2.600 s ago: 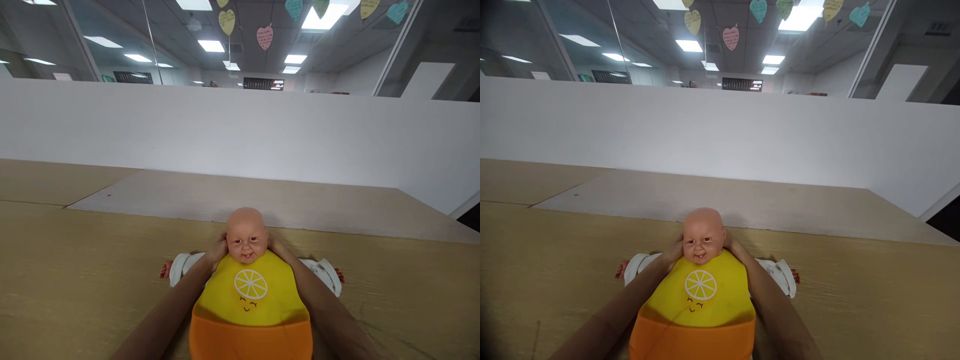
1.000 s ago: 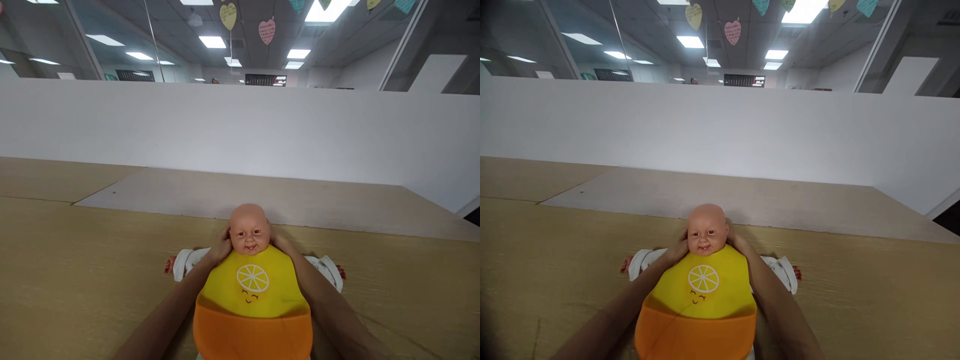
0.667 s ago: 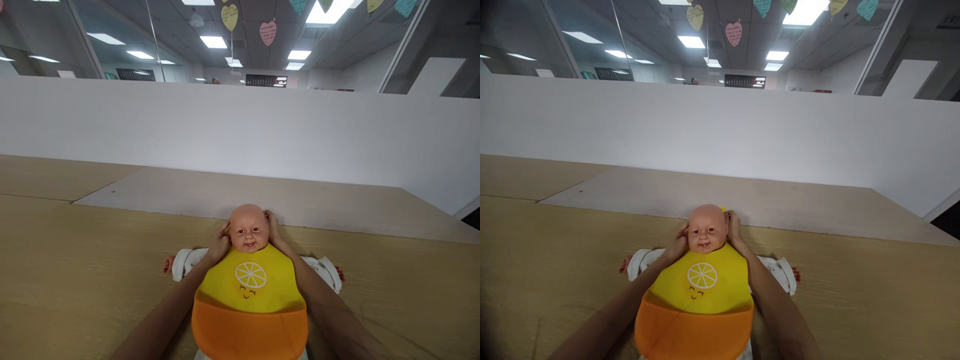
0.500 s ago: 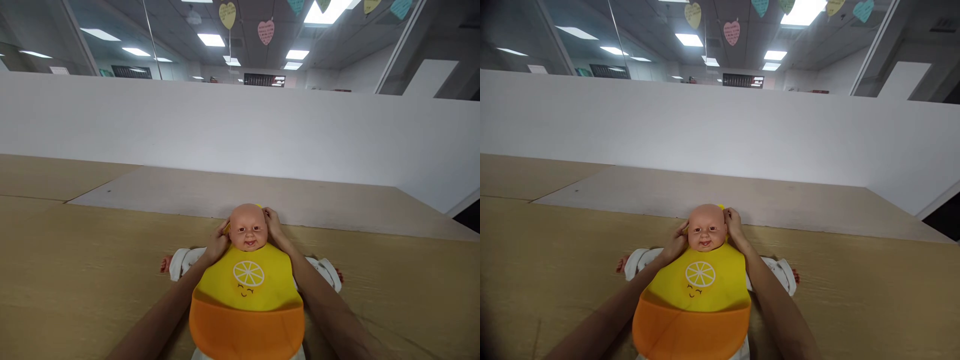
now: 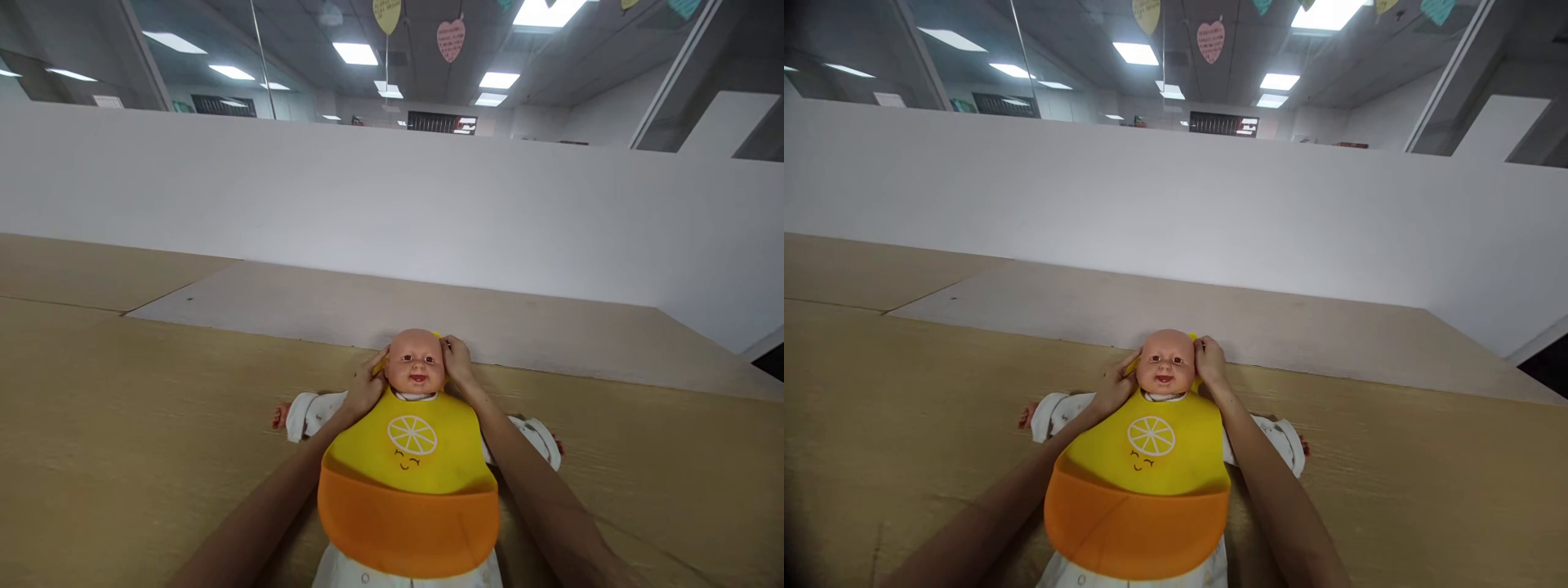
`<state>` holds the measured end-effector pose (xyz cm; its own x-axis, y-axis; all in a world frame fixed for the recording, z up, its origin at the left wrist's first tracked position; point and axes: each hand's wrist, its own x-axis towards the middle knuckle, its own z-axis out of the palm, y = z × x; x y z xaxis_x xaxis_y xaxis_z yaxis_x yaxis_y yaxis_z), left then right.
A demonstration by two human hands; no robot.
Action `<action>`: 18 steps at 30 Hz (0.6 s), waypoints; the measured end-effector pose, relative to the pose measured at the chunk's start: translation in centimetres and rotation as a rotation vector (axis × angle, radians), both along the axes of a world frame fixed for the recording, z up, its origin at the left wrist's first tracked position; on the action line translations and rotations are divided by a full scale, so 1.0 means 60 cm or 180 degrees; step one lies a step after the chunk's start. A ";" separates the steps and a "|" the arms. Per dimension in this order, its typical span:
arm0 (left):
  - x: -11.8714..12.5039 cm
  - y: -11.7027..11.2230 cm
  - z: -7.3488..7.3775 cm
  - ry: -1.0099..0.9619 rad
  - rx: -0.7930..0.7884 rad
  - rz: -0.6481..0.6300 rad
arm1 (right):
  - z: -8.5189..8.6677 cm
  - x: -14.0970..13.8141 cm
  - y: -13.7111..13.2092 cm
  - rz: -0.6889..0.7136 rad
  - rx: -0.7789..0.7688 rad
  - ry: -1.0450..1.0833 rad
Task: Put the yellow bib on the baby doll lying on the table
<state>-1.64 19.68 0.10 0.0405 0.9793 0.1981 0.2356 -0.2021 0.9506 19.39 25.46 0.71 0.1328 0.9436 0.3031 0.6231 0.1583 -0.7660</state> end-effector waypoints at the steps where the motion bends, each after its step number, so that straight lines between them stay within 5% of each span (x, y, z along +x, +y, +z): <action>1: 0.000 0.001 -0.002 0.0055 0.0010 -0.0005 | -0.003 0.001 0.000 -0.0046 -0.0026 -0.0029; 18: -0.001 0.006 0.000 0.0190 -0.0158 -0.0082 | -0.012 0.003 0.003 -0.0252 -0.0441 -0.0430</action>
